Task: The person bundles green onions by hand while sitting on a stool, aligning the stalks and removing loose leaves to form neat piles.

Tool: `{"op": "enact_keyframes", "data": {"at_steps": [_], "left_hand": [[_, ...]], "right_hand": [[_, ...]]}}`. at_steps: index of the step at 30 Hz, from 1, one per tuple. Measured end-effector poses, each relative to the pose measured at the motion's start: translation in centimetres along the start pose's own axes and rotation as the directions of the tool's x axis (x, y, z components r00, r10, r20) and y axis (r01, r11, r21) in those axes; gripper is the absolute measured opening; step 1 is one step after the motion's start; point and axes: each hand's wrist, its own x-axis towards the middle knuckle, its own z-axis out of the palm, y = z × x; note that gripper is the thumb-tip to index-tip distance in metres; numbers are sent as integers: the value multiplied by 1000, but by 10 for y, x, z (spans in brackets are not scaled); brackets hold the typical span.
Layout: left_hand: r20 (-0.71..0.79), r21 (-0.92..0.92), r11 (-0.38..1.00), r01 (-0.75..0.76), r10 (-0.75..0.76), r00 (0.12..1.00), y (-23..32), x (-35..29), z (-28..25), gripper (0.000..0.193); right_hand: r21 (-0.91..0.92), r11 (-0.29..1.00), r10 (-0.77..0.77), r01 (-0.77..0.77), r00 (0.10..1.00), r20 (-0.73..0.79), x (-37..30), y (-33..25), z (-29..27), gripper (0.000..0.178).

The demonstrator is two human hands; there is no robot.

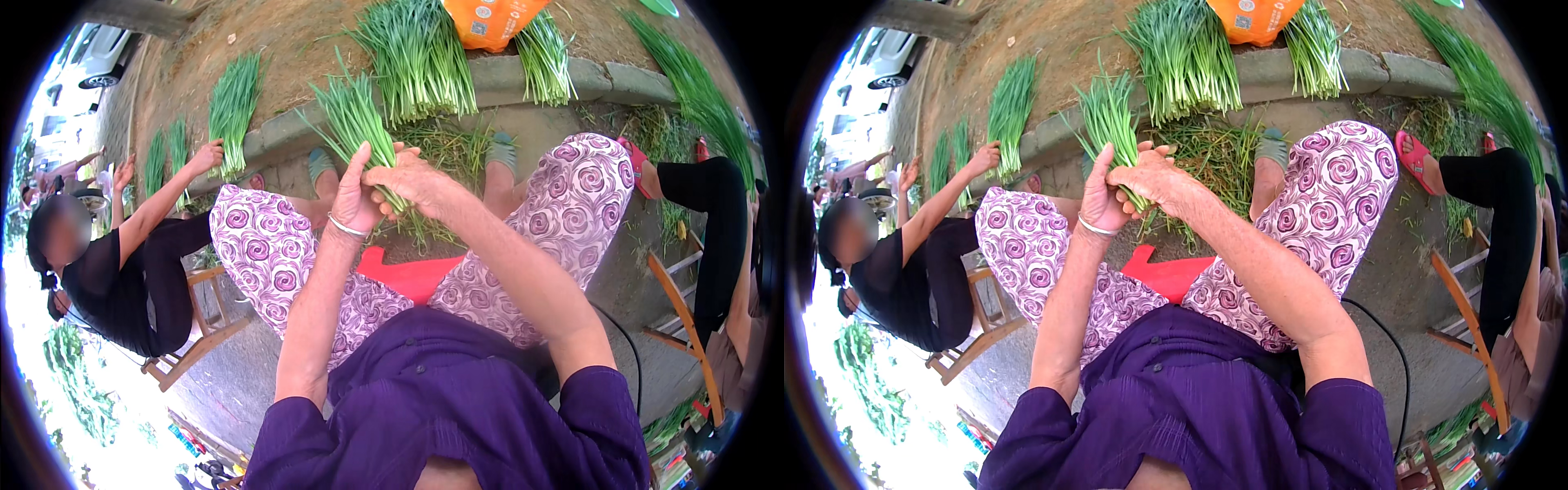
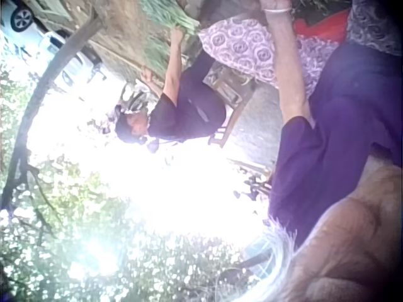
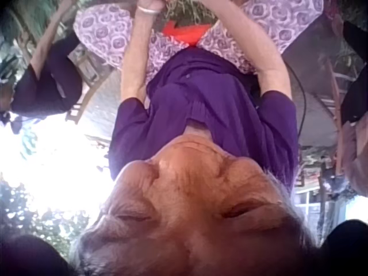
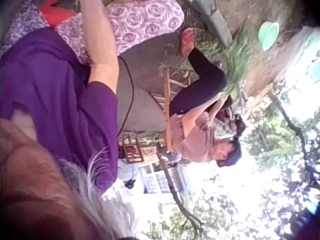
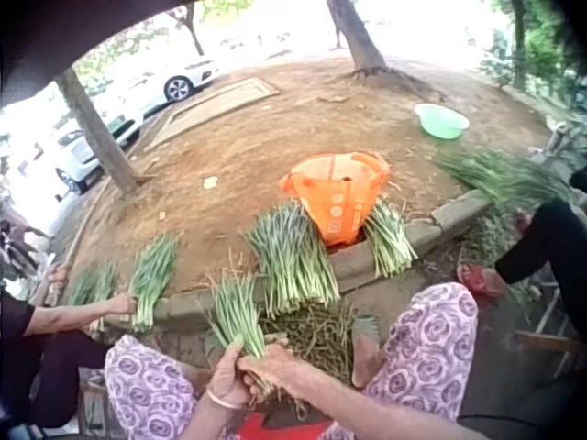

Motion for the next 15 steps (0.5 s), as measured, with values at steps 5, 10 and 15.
{"op": "enact_keyframes", "data": {"at_steps": [5,10,15], "left_hand": [[222,-99,990,101,-77,972,1,-1,11,66],[107,84,995,-55,46,993,2,-7,17,61],[148,130,989,-75,56,987,2,-6,2,49]], "right_hand": [[32,999,-44,42,998,55,-3,0,-9,24],[24,998,-57,55,995,82,-6,3,-7,22],[7,998,-57,57,993,103,-7,8,-5,22]]}}
